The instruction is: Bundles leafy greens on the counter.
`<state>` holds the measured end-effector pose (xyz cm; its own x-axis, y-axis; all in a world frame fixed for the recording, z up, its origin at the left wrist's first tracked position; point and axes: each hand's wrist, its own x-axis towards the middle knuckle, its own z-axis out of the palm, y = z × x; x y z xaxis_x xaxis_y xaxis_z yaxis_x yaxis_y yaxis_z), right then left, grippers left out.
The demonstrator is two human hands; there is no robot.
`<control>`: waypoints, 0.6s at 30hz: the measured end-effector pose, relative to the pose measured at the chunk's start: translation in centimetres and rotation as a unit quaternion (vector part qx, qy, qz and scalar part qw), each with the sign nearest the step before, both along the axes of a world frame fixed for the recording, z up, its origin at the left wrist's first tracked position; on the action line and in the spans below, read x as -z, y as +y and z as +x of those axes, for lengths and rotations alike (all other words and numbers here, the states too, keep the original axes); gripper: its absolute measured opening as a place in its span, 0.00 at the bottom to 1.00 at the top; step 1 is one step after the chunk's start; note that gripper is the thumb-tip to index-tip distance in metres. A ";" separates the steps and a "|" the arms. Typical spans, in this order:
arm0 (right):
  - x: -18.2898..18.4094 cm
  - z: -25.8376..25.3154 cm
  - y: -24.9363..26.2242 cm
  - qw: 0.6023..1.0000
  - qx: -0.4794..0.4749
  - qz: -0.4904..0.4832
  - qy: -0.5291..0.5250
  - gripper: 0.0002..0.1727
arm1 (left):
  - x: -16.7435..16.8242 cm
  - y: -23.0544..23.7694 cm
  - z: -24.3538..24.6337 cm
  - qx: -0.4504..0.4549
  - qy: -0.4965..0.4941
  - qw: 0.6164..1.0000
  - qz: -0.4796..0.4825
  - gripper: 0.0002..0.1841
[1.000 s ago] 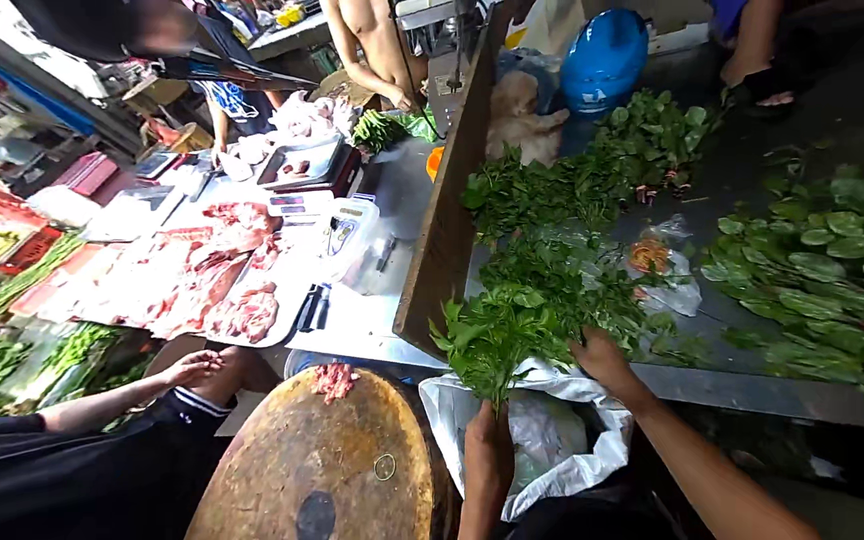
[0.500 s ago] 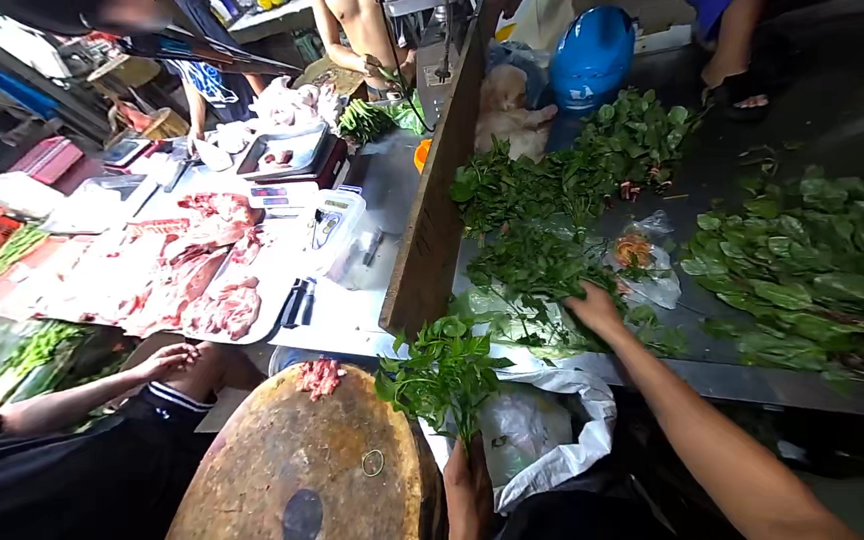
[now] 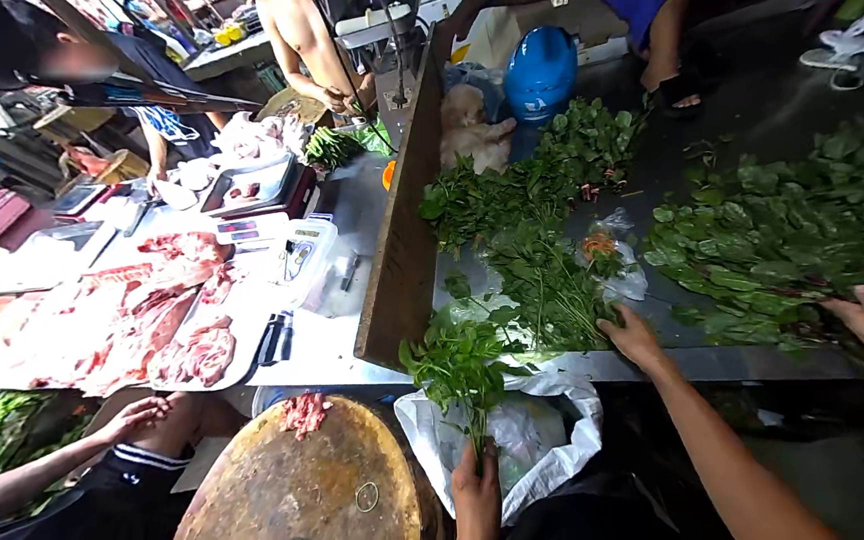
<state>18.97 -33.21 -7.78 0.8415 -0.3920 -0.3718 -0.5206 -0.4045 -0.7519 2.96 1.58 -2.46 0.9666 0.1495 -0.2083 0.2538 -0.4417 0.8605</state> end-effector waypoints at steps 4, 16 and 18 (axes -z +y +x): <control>-2.9 -2.4 3.2 0.991 -0.047 -0.057 -0.109 0.19 | 0.3 0.9 0.4 0.004 0.012 1.000 -0.015 0.09; -0.4 2.5 11.4 0.983 -0.155 -0.071 0.070 0.24 | -0.2 1.1 2.2 -0.040 0.083 0.957 -0.275 0.11; -0.6 3.0 11.1 0.985 -0.148 -0.071 0.050 0.27 | -0.2 1.3 2.1 -0.023 0.084 0.962 -0.260 0.10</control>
